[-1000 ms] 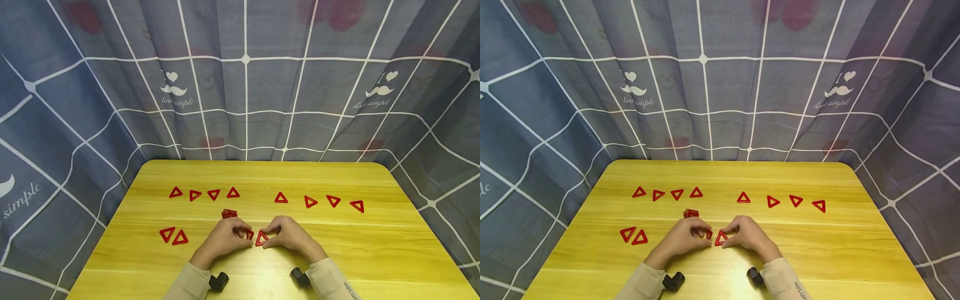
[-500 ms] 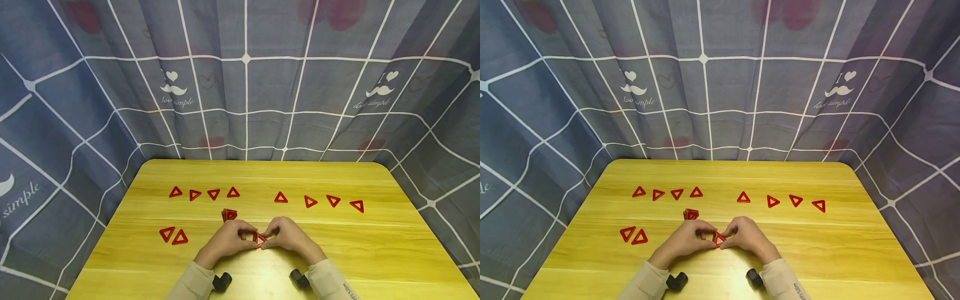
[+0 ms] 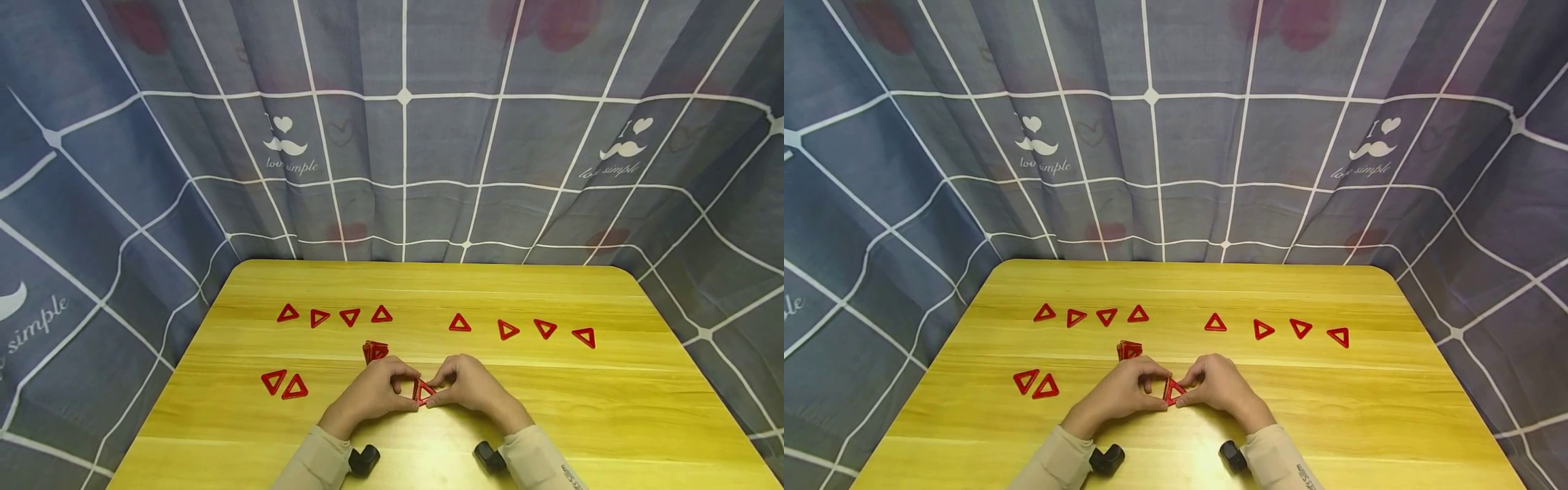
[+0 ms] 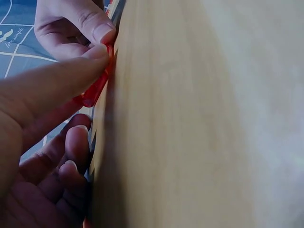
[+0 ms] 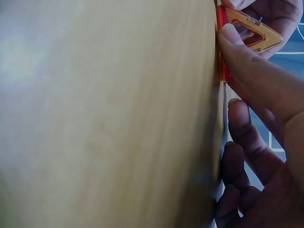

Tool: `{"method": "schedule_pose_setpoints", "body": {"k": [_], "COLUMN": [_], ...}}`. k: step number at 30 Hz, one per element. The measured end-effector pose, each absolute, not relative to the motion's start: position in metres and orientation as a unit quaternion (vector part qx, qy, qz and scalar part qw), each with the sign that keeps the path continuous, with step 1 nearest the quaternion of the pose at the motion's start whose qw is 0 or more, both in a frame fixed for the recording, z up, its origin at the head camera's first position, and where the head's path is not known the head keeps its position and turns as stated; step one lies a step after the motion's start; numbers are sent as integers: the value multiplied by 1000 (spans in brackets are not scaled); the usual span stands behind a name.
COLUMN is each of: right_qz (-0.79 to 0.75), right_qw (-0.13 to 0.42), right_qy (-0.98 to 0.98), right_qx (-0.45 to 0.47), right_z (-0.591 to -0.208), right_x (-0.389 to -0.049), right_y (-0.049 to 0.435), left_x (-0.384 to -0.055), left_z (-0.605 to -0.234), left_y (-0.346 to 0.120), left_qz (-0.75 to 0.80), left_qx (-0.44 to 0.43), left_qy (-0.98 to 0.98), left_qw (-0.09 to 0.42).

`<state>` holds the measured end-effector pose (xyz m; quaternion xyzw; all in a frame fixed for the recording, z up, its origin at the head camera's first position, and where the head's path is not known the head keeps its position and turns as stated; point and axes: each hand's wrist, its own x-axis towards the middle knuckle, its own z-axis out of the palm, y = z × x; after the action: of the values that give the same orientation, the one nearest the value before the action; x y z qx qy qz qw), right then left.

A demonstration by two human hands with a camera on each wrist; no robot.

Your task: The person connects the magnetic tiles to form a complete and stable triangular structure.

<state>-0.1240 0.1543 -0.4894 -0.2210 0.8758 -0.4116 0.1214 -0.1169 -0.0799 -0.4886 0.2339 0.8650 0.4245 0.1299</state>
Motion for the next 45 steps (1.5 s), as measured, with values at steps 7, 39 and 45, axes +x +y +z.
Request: {"method": "schedule_pose_setpoints", "body": {"k": [7, 39, 45], "right_qz": [-404, -289, -261], "right_qw": [131, 80, 84], "right_qy": [879, 935, 935], "right_qx": [-216, -192, -223], "right_z": [-488, -460, -458], "right_x": [-125, -201, -210], "right_y": [158, 200, 193], "left_x": [-117, -117, -117], "left_z": [-490, -493, -492], "left_y": [-79, -79, -80], "left_qz": [421, 424, 426], "left_qx": [235, 227, 224], "left_qy": [867, 865, 864], "left_qw": [128, 142, 145]}}
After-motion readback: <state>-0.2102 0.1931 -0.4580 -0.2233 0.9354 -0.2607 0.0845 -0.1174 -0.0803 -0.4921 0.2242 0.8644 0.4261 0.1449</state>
